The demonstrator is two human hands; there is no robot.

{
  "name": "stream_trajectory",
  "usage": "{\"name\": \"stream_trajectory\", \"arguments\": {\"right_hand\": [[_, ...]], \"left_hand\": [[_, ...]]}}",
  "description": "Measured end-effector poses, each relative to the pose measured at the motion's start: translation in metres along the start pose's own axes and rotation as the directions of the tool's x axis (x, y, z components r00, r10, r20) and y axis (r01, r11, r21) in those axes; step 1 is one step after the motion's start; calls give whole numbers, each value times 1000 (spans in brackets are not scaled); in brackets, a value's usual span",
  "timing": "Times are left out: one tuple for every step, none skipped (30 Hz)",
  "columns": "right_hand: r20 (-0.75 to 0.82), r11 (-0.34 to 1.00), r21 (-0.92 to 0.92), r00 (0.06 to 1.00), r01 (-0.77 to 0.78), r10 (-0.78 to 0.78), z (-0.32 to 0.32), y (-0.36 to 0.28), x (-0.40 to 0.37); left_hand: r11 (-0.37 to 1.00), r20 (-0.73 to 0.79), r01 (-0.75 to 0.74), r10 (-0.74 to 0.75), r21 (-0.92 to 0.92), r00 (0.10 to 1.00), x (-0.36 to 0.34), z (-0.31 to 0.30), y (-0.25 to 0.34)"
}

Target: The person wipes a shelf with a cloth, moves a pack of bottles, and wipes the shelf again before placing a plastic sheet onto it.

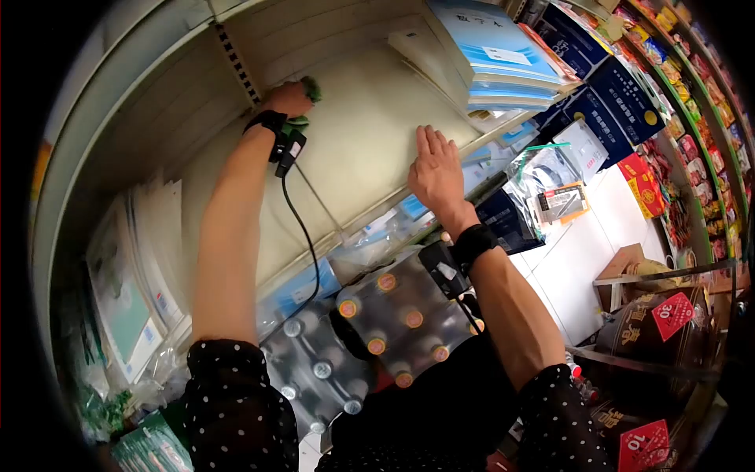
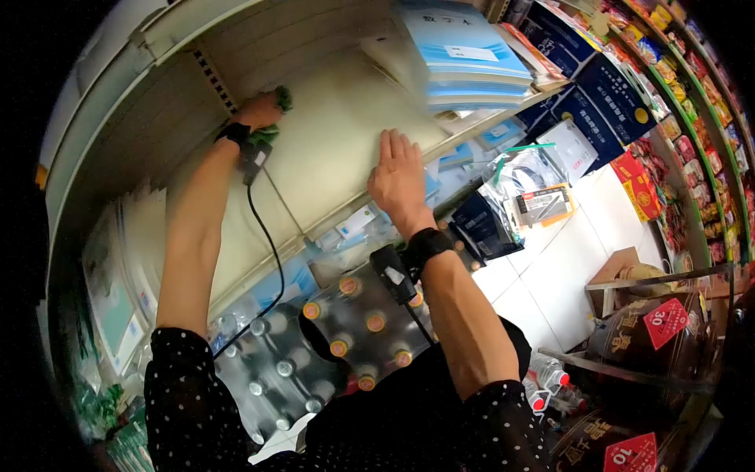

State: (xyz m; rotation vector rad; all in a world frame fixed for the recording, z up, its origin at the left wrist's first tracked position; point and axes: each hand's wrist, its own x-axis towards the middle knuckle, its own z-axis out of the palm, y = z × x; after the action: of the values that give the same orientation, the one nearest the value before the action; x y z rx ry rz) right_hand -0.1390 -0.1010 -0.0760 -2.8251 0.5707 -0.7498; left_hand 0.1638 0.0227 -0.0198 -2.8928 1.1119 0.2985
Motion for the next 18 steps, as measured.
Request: {"name": "stream_trajectory", "arguments": {"right_hand": [[-2, 1000, 6, 1000, 3, -3, 0, -1, 0], [-14, 1000, 7, 1000, 2, -2, -1, -2, 0], [-22, 1000, 5, 1000, 4, -4, -1, -3, 0], [-30, 1000, 2, 1000, 6, -6, 0, -2, -1], [-38, 1000, -1, 999, 8, -8, 1, -2, -1], [-55, 1000, 1, 998, 13, -13, 3, 0, -1], [-72, 1000, 3, 997, 14, -14, 4, 0, -2], [-88, 1000, 5, 996, 13, -13, 6, 0, -3], [-82, 1000, 25, 996, 19, -16, 4, -1, -2], [-75, 999, 44, 997, 20, -16, 2, -1, -2], [-66, 998, 61, 998, 17, -13, -1, 0, -4], [-83, 998, 56, 996, 26, -21, -1, 1, -6], [-100, 998, 49, 995, 33, -28, -2, 0, -6], [-119, 998, 39, 992, 43, -38, -2, 0, -6], [-123, 998, 39, 992, 41, -36, -2, -1, -6], [-126, 998, 41, 991, 40, -35, -2, -1, -6], [-127, 998, 43, 991, 40, -34, -1, -1, -7], [-136, 998, 38, 990, 43, -37, 0, 1, -8]], "left_hand": [[1000, 0, -13, 13, 21, 1000, -8, -1, -2], [998, -2, -57, 56, -30, 998, 2, 12, -12], [997, -29, -78, 78, -2, 997, -6, 15, -12], [995, -54, -100, 101, 26, 993, -20, 18, -7], [991, -78, -121, 125, 53, 989, -35, 20, -3], [982, -62, -177, 181, 65, 982, -48, 20, 1], [969, -43, -235, 238, 78, 970, -56, 22, 2], [963, -15, -264, 265, 49, 964, -61, 27, 5], [919, -50, -391, 394, 56, 918, -62, 40, -2], [909, -11, -415, 416, 46, 909, -82, 33, 8], [897, 32, -441, 440, 32, 897, -103, 28, 19], [866, 22, -499, 499, 21, 867, -119, 30, 27], [831, 13, -556, 556, 10, 831, -132, 31, 34], [792, -2, -611, 611, -1, 792, -143, 32, 42], [808, 79, -583, 588, -78, 805, -163, 19, 61], [762, 67, -637, 646, -118, 760, -164, 25, 68], [711, 53, -685, 699, -158, 713, -163, 31, 73], [689, 20, -713, 721, -130, 693, -160, 36, 78]]}}
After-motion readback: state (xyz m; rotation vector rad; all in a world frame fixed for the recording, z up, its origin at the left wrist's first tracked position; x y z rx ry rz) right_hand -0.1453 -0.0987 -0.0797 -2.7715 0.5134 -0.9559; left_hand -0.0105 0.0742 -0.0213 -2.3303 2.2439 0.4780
